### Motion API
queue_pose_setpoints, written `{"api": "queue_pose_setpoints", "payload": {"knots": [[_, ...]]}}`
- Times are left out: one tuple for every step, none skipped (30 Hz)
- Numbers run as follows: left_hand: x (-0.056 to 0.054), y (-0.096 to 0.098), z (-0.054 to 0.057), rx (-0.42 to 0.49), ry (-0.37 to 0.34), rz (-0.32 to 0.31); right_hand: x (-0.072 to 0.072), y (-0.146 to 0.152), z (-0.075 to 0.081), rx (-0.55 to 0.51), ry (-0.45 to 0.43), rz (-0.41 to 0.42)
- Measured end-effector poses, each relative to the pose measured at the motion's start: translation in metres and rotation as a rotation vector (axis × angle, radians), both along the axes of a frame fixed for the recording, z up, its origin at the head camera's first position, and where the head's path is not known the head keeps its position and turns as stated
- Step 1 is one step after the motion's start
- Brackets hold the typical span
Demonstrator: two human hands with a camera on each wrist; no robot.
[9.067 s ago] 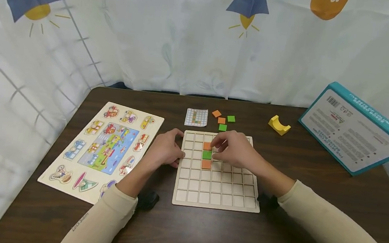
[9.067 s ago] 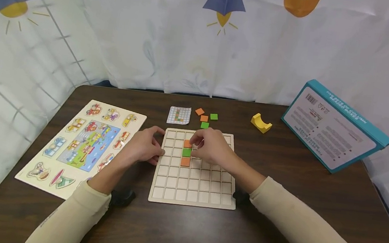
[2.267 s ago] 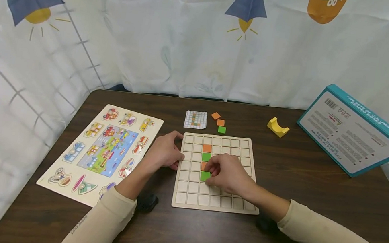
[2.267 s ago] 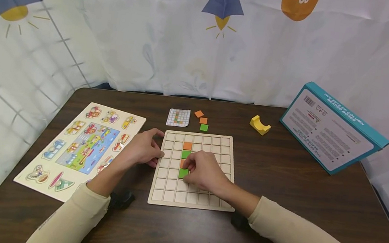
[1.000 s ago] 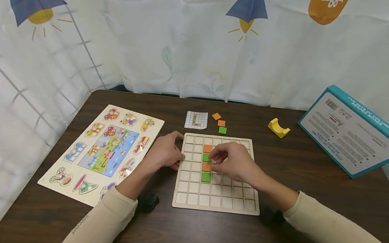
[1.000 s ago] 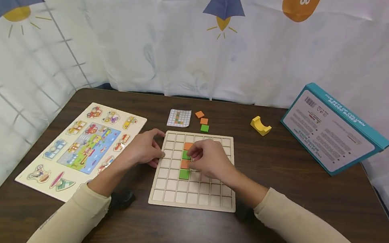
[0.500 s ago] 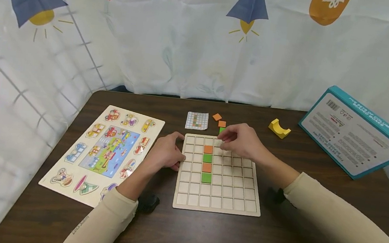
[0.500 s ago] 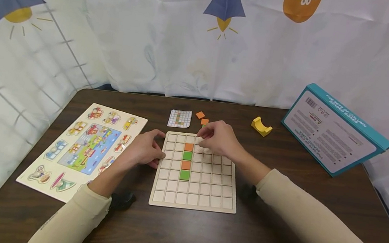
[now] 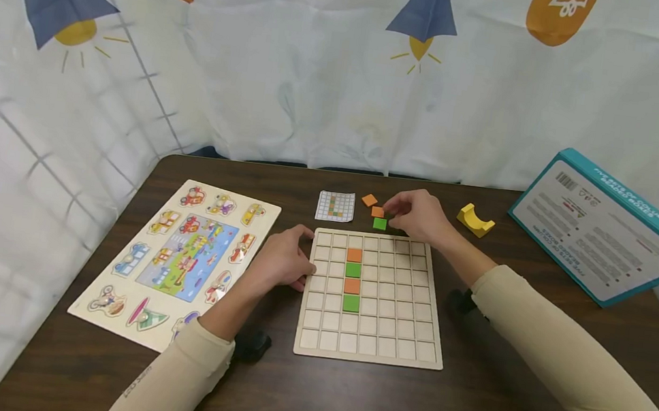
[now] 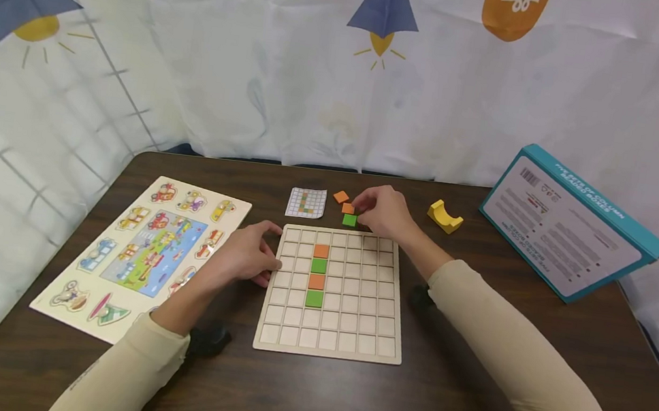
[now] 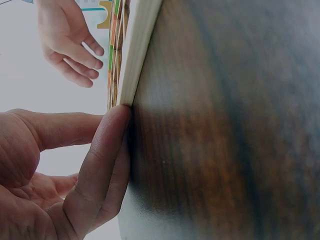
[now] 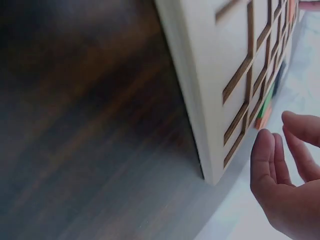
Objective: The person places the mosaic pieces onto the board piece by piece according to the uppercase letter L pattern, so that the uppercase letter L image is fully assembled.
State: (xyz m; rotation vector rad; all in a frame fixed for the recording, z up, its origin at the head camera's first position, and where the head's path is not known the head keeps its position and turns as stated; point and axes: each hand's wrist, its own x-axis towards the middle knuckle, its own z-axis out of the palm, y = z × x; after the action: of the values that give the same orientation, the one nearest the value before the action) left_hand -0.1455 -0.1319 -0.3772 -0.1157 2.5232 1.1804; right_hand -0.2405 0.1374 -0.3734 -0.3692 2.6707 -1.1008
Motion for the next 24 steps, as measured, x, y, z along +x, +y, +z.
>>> {"api": "queue_pose_setpoints", "payload": {"knots": [[0.0,0.0,0.0,-0.001,-0.001,0.001,-0.003,0.0,-0.001,0.01,0.0,-0.001],[0.0,0.0,-0.001,-0.002,0.0,0.002,-0.005,0.0,-0.001,0.018,0.003,0.003],[0.0,0.0,-0.001,-0.002,-0.001,0.004,-0.008,0.0,-0.002,0.026,0.004,0.006],[0.0,0.0,-0.001,-0.003,-0.001,0.004,-0.01,0.0,-0.002,0.033,0.004,0.01],[0.0,0.0,-0.001,-0.003,-0.001,0.003,-0.012,0.0,-0.003,0.04,0.005,0.012],[-0.001,0.0,-0.001,-0.003,-0.003,0.005,-0.015,0.0,-0.003,0.046,0.006,0.015],[-0.001,0.0,-0.001,-0.001,-0.004,0.006,-0.017,0.0,-0.003,0.051,0.009,0.018],[-0.001,0.0,-0.001,-0.002,-0.005,0.007,-0.019,-0.001,-0.004,0.055,0.013,0.021],[-0.001,0.0,-0.001,-0.001,-0.006,0.007,-0.021,-0.002,-0.004,0.06,0.015,0.024],[-0.001,0.0,-0.001,-0.002,-0.007,0.007,-0.022,-0.002,-0.004,0.063,0.017,0.029],[-0.001,0.0,-0.001,-0.001,-0.008,0.008,-0.024,-0.003,-0.004,0.064,0.016,0.031],[-0.001,0.001,-0.001,-0.002,-0.009,0.008,-0.025,-0.004,-0.004,0.065,0.016,0.034],[-0.001,0.001,-0.001,-0.003,-0.009,0.008,-0.026,-0.005,-0.004,0.064,0.013,0.036],[-0.001,0.001,-0.001,-0.004,-0.01,0.007,-0.027,-0.006,-0.004,0.064,0.009,0.039],[-0.001,0.001,-0.001,-0.006,-0.011,0.006,-0.028,-0.007,-0.005,0.065,0.004,0.041],[-0.002,0.001,-0.001,-0.009,-0.012,0.005,-0.029,-0.008,-0.005,0.066,0.0,0.045],[-0.002,0.001,0.0,-0.01,-0.012,0.005,-0.03,-0.008,-0.006,0.069,-0.006,0.048],[-0.002,0.001,0.0,-0.013,-0.013,0.004,-0.031,-0.009,-0.006,0.073,-0.011,0.053],[-0.002,0.001,0.0,-0.013,-0.013,0.003,-0.032,-0.009,-0.006,0.077,-0.017,0.056],[-0.002,0.0,0.0,-0.013,-0.013,0.003,-0.032,-0.01,-0.007,0.083,-0.02,0.058],[-0.002,0.001,0.0,-0.015,-0.014,0.002,-0.033,-0.01,-0.007,0.087,-0.025,0.056],[-0.002,0.001,0.0,-0.016,-0.013,0.003,-0.033,-0.011,-0.006,0.091,-0.03,0.058],[-0.002,0.001,0.0,-0.017,-0.013,0.003,-0.033,-0.011,-0.006,0.094,-0.033,0.056],[-0.002,0.001,0.0,-0.02,-0.013,0.002,-0.033,-0.011,-0.006,0.097,-0.035,0.054]]}}
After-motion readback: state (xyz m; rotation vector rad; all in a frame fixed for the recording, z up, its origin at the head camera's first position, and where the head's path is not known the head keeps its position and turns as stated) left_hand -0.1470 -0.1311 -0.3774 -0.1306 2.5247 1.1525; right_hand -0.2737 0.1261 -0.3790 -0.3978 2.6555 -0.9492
